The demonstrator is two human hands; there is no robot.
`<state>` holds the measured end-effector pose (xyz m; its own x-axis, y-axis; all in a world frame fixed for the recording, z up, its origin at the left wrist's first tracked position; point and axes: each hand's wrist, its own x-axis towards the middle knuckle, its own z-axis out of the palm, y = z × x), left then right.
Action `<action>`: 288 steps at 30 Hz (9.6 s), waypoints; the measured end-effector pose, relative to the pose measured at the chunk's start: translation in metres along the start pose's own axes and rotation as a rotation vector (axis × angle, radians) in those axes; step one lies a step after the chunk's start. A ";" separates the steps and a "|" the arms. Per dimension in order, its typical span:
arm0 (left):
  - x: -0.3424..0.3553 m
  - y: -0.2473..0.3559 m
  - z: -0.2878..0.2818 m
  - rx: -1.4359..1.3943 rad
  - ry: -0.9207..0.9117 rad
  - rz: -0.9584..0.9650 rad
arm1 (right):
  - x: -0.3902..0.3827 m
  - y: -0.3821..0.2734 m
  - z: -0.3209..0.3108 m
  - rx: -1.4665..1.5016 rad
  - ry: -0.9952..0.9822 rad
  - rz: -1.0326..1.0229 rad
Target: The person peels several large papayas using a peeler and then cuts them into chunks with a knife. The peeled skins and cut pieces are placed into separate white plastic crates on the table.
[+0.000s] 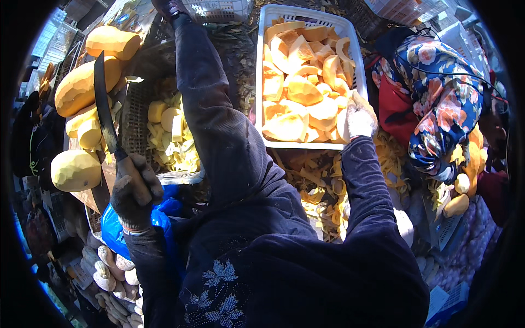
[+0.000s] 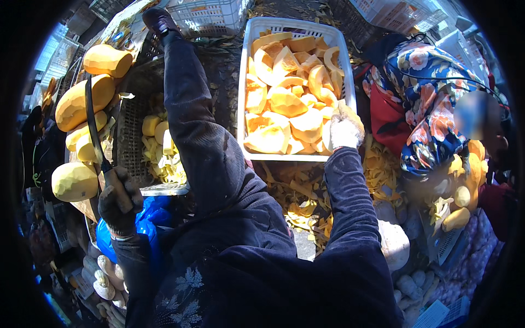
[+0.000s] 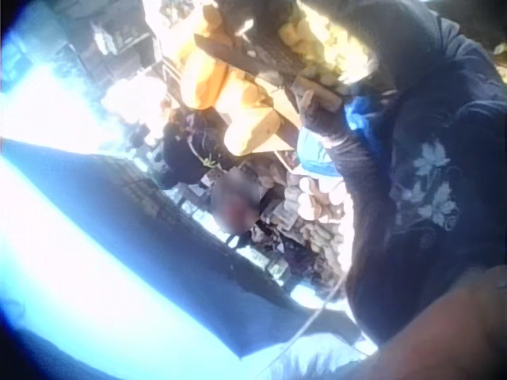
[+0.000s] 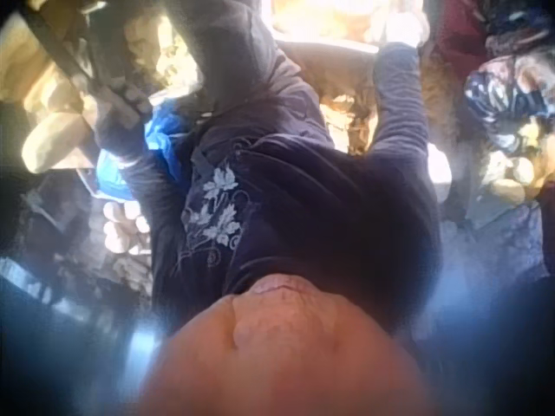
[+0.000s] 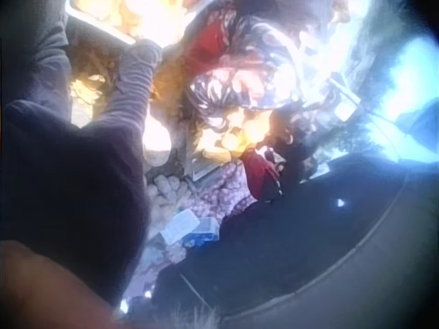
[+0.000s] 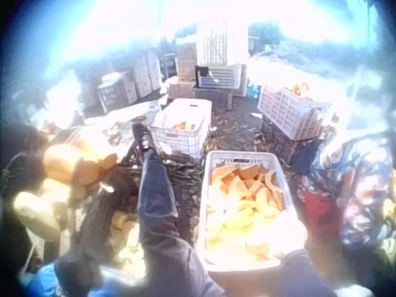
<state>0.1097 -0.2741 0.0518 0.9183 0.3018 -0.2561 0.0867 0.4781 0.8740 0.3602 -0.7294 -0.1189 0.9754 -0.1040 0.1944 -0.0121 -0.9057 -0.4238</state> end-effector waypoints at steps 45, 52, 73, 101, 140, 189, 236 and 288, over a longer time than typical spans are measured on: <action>-0.020 0.004 -0.174 -0.064 0.026 0.187 | 0.018 0.053 0.011 0.884 0.099 0.437; -0.009 0.034 -0.069 -0.105 -0.040 0.038 | 0.046 0.013 -0.002 -0.470 -0.523 -0.127; -0.002 0.022 -0.044 -0.097 -0.225 0.010 | 0.042 -0.006 -0.037 -0.215 -0.487 -0.028; 0.017 0.011 -0.021 -0.072 -0.203 0.145 | 0.037 0.018 -0.027 -0.303 -0.430 0.087; 0.012 -0.003 -0.043 -0.196 -0.248 0.125 | 0.014 0.091 -0.002 0.870 -0.177 0.585; -0.021 0.036 -0.121 -0.318 0.195 -0.033 | -0.104 -0.455 0.245 -0.159 -1.052 -0.331; 0.021 -0.010 -0.148 -0.288 0.107 -0.039 | 0.254 -0.067 0.070 -0.230 -0.050 0.292; -0.031 0.040 -0.141 -0.239 0.129 -0.339 | -0.068 -0.454 0.410 -0.275 -0.966 -0.997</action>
<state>0.0304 -0.1483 0.0361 0.7959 0.1882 -0.5755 0.2696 0.7410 0.6151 0.3891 -0.1427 -0.3020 0.3634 0.8339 -0.4153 0.8287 -0.4931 -0.2648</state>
